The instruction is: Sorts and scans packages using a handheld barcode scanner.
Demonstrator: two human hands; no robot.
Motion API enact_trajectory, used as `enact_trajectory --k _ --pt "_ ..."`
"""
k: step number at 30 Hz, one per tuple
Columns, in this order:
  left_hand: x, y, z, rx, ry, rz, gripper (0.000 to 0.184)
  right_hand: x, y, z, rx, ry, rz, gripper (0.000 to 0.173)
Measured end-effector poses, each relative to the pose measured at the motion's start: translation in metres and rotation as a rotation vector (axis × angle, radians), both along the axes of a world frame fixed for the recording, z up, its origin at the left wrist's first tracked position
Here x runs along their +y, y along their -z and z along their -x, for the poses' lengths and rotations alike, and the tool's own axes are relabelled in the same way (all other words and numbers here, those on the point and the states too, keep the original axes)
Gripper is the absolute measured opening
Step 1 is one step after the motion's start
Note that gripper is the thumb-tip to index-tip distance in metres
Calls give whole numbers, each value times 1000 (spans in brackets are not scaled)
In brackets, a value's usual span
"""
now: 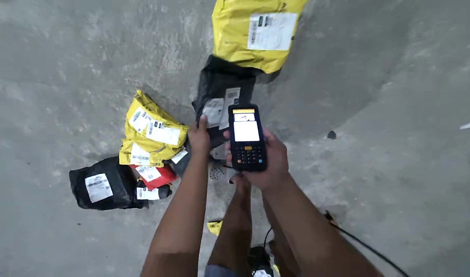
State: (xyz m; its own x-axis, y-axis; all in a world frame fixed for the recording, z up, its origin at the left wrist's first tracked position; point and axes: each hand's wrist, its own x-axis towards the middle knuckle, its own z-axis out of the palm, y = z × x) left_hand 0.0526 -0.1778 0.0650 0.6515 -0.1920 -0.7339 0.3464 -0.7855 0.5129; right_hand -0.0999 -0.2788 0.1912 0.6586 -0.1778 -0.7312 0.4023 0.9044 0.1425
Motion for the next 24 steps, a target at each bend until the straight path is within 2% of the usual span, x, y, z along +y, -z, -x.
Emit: enact_trajectory --k 2,4,5,7,8,10,12,14,16,18,19,20,22,24 --pt "37 -5 2 -93 -109 -114 55 -27 -18 0 157 -63 87 65" --pt "68 -9 2 -180 -262 -281 52 -53 -25 7 198 -96 202 63" --pt "78 -10 0 -224 -289 -378 56 -64 -27 7 231 -100 232 63" --pt "78 -14 5 -324 -204 -479 64 -80 -27 7 304 -90 217 64" --pt "68 -14 9 -336 -120 -439 63 -85 -22 5 325 -74 185 64" --pt "36 -1 25 -241 6 -267 54 -89 1 5 315 -49 135 62" --pt "-13 25 44 -52 25 -105 48 -97 26 4 322 -88 124 61" --pt "-79 54 58 169 -63 9 52 -114 44 -3 382 -154 112 61" --pt "-145 65 65 403 -191 57 51 -131 50 -1 388 -206 60 61" --pt "-208 85 66 429 -249 97 37 -151 57 4 364 -217 36 59" --pt "-218 105 64 416 -215 147 38 -159 60 8 359 -238 20 59" --pt "-216 129 66 345 -101 141 38 -165 62 13 361 -271 7 59" --pt "-203 151 64 151 208 -65 39 -172 63 21 381 -344 39 60" --pt "-181 158 47 -82 399 -251 50 -179 67 25 351 -394 78 60"
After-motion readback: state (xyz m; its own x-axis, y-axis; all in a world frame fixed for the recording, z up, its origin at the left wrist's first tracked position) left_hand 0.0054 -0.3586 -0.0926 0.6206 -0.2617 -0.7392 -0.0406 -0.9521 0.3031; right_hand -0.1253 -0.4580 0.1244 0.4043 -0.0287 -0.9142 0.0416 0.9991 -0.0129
